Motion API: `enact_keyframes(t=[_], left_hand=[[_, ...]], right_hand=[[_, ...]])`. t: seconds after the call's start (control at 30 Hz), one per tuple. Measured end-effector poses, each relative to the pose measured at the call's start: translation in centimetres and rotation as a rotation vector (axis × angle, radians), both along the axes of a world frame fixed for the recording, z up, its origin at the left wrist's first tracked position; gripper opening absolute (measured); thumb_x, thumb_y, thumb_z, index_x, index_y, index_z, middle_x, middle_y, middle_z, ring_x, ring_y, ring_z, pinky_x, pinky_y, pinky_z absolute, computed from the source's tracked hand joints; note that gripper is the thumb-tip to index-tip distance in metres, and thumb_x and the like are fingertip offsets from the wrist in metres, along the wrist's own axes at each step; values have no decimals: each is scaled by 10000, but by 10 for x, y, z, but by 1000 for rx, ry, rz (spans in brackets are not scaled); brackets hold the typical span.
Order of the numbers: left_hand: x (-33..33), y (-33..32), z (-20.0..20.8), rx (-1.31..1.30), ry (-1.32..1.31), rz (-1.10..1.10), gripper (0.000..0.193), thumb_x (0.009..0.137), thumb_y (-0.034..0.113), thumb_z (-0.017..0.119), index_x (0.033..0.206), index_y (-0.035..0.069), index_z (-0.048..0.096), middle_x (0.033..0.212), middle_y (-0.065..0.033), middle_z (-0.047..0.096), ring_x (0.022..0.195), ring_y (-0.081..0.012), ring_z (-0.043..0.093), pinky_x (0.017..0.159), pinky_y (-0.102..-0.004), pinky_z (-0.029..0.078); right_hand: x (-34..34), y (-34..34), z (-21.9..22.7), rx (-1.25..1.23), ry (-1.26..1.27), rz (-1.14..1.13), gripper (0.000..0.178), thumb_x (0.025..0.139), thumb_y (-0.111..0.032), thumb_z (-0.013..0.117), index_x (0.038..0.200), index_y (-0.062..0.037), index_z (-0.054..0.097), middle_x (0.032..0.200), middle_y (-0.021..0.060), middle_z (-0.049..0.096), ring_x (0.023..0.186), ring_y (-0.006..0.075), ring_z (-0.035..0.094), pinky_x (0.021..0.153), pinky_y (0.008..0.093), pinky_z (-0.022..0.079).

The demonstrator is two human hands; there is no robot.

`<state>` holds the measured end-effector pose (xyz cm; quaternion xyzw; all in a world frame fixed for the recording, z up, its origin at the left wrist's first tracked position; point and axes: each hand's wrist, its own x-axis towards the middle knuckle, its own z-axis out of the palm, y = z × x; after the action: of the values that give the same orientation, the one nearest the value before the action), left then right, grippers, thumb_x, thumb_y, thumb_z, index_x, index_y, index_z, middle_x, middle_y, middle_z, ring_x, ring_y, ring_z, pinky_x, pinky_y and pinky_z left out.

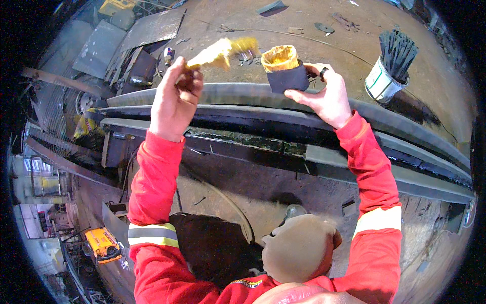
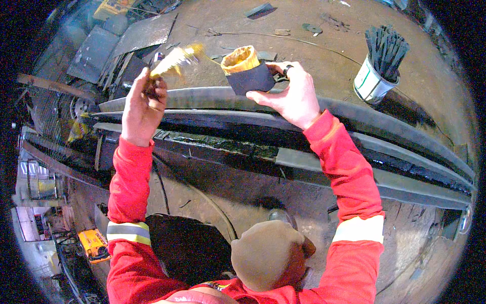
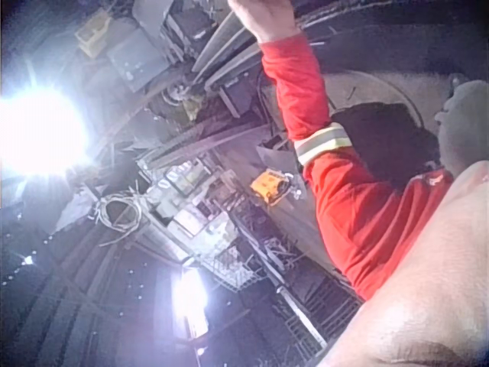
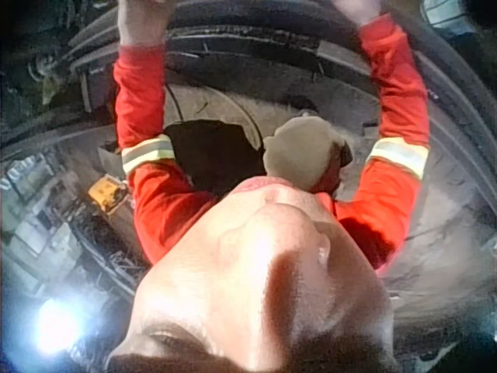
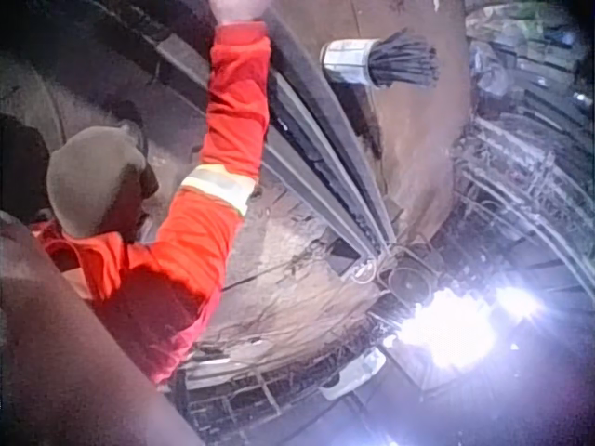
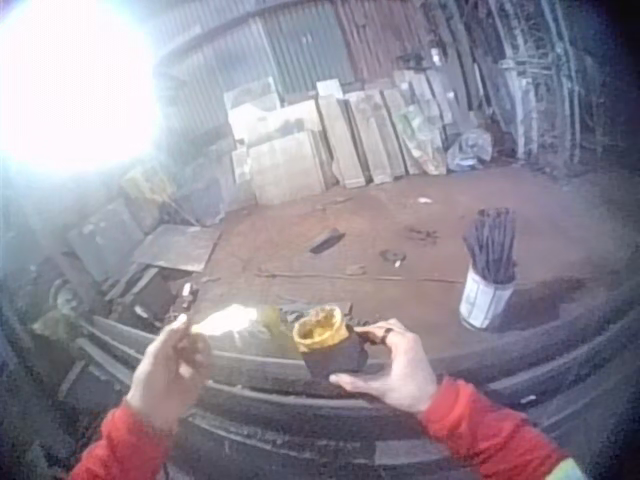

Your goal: The person applies a yellowish sealant to the seam of a large, curved metal structure using a brush. They repeatedly dip the brush into a small container to reload the sealant and continue applying it along the seam.

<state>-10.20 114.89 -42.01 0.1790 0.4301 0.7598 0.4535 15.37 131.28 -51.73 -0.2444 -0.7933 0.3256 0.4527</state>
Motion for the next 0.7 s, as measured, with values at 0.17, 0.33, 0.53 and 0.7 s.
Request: enact_keyframes(t=[0.17,0.33,0.53,0.7], left_hand=[[-33,-7,64,423,-100,-198,156,965,134,599,1071,20,598,1037,-91,627,846,-161,596,664,-262,531],[-37,-3,127,567,71,-34,157,978,103,563,1097,2,582,1021,-111,612,941,-196,599,815,-317,525],[-7,32,86,408,233,9,123,966,127,598,1015,14,605,990,-113,649,871,-184,627,840,-312,534],[3,16,14,143,115,-10,113,936,163,655,935,52,629,875,-79,665,796,-182,638,769,-299,539]], right_hand=[[2,-1,1,-73,-104,-3,652,593,-344,925,1082,8,675,1037,152,671,974,234,656,910,355,507],[3,-2,4,-90,-144,78,617,609,-330,916,1080,-8,681,1040,149,685,980,228,656,917,347,499],[5,-3,13,-173,-112,332,544,653,-310,895,1068,-19,696,945,71,694,866,156,614,814,297,457],[6,4,5,-344,89,444,470,700,-279,870,1066,-36,706,909,11,693,801,104,569,710,273,420]])
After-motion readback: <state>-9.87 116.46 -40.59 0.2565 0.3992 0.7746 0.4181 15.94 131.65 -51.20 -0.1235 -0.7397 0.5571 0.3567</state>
